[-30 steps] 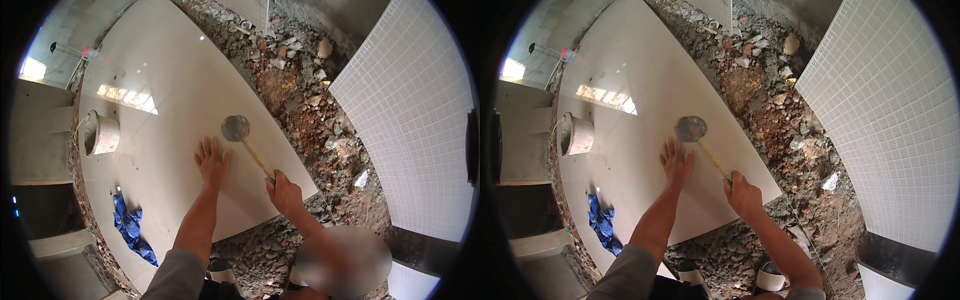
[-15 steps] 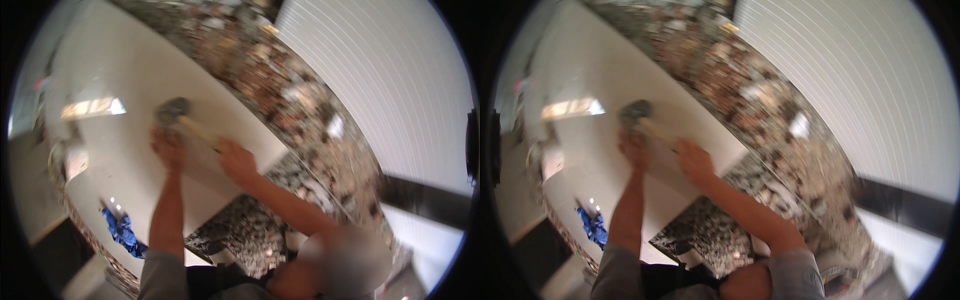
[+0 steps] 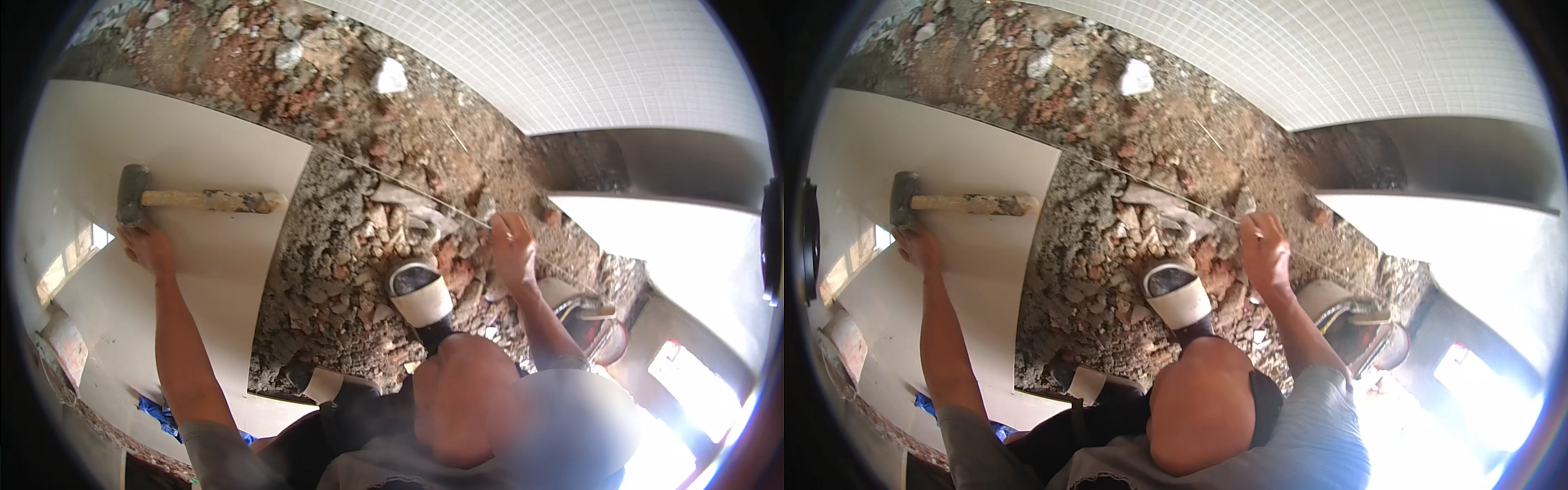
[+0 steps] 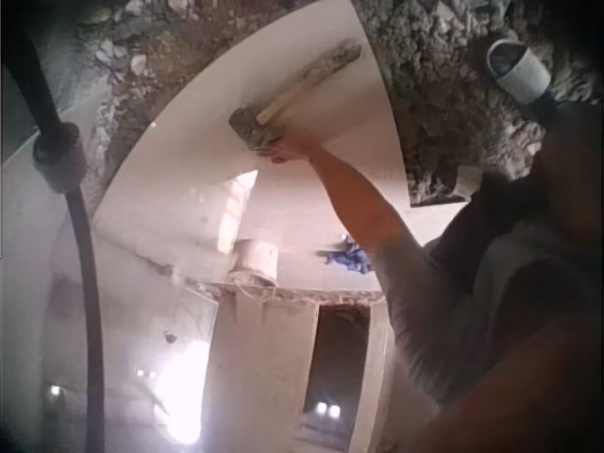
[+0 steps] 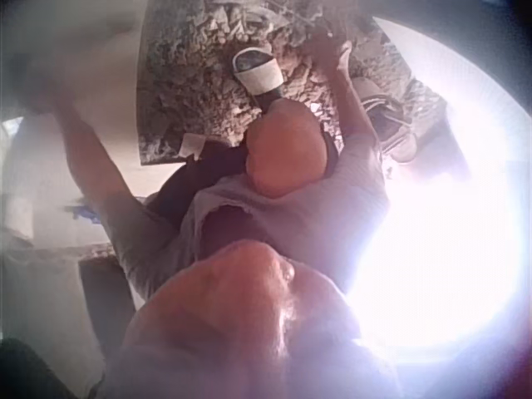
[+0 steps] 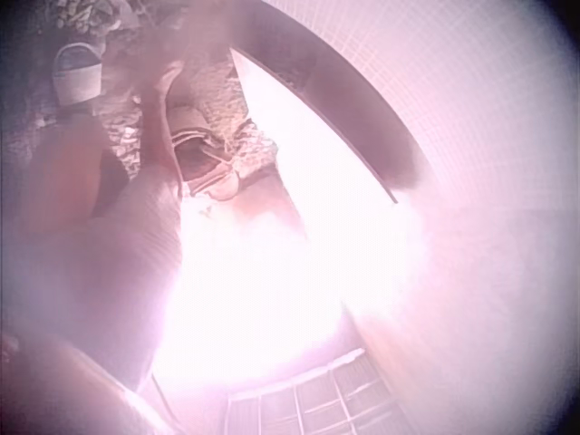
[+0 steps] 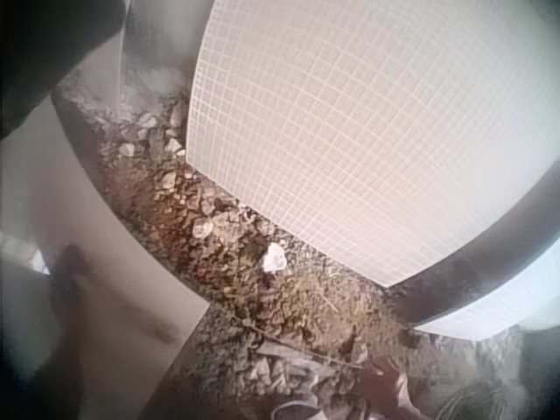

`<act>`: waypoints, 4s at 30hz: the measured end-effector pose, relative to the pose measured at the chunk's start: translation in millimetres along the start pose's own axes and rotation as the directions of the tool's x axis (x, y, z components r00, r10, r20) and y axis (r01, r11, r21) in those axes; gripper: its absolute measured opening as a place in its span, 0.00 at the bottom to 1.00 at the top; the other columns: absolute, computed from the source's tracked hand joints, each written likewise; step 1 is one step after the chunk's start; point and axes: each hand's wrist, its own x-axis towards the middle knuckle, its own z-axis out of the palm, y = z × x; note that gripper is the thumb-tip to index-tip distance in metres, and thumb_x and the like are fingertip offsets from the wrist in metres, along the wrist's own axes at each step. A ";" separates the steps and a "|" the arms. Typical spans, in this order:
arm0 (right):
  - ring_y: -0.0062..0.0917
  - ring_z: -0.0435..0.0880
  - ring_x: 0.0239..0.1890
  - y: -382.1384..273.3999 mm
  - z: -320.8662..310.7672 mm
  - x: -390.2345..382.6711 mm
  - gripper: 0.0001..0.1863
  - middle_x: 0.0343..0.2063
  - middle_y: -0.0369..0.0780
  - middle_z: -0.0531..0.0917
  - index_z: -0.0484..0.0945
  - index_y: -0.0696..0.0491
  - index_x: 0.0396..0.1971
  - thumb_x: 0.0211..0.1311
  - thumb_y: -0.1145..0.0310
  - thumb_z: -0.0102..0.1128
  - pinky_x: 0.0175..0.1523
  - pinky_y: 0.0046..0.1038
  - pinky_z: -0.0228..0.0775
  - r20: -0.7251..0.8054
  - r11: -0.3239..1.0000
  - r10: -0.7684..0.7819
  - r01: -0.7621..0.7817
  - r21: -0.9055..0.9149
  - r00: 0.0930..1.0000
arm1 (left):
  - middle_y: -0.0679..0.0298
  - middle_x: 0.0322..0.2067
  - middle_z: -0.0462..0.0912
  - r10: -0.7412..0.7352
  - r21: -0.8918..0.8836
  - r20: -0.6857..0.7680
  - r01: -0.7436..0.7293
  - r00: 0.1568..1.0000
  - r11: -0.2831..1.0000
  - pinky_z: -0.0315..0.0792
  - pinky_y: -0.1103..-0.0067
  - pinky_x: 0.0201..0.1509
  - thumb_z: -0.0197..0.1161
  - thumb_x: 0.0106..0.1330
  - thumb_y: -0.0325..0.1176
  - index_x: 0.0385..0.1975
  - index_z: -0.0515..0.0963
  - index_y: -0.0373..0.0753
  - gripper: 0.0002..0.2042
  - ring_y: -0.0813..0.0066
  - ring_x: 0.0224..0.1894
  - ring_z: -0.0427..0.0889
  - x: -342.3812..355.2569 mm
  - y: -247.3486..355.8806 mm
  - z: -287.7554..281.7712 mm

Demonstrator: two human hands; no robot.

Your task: The person spreads cement on the floor using a trowel, then places a large white tile onto the cement and taps it with a rubber mallet to secure it.

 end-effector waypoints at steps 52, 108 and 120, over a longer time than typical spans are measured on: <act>0.41 0.79 0.28 -86.6 -220.0 -131.2 0.17 0.24 0.49 0.77 0.75 0.60 0.33 0.46 0.64 0.66 0.35 0.38 0.69 0.289 0.847 0.354 -0.174 -0.503 0.889 | 0.57 0.68 0.54 -0.178 -0.483 -0.070 0.123 0.982 0.867 0.42 0.51 0.70 0.47 0.68 0.47 0.65 0.58 0.41 0.28 0.56 0.71 0.47 -11.9 3.6 -71.8; 0.41 0.83 0.35 -186.4 134.8 180.8 0.29 0.38 0.47 0.81 0.63 0.49 0.61 0.61 0.56 0.55 0.38 0.38 0.75 0.405 0.867 -0.440 0.497 -0.041 0.801 | 0.59 0.70 0.49 -0.132 -0.411 0.002 0.121 0.991 0.903 0.35 0.53 0.71 0.44 0.67 0.40 0.68 0.52 0.45 0.29 0.58 0.73 0.42 -12.0 8.3 -68.4; 0.44 0.77 0.37 68.2 5.6 66.5 0.22 0.39 0.46 0.72 0.66 0.53 0.47 0.56 0.62 0.63 0.38 0.42 0.71 -0.043 0.923 -0.258 0.233 -0.305 0.965 | 0.52 0.70 0.44 0.012 -0.397 0.131 0.042 0.991 0.917 0.34 0.52 0.70 0.40 0.70 0.56 0.69 0.47 0.41 0.34 0.52 0.73 0.37 -128.0 21.2 -75.5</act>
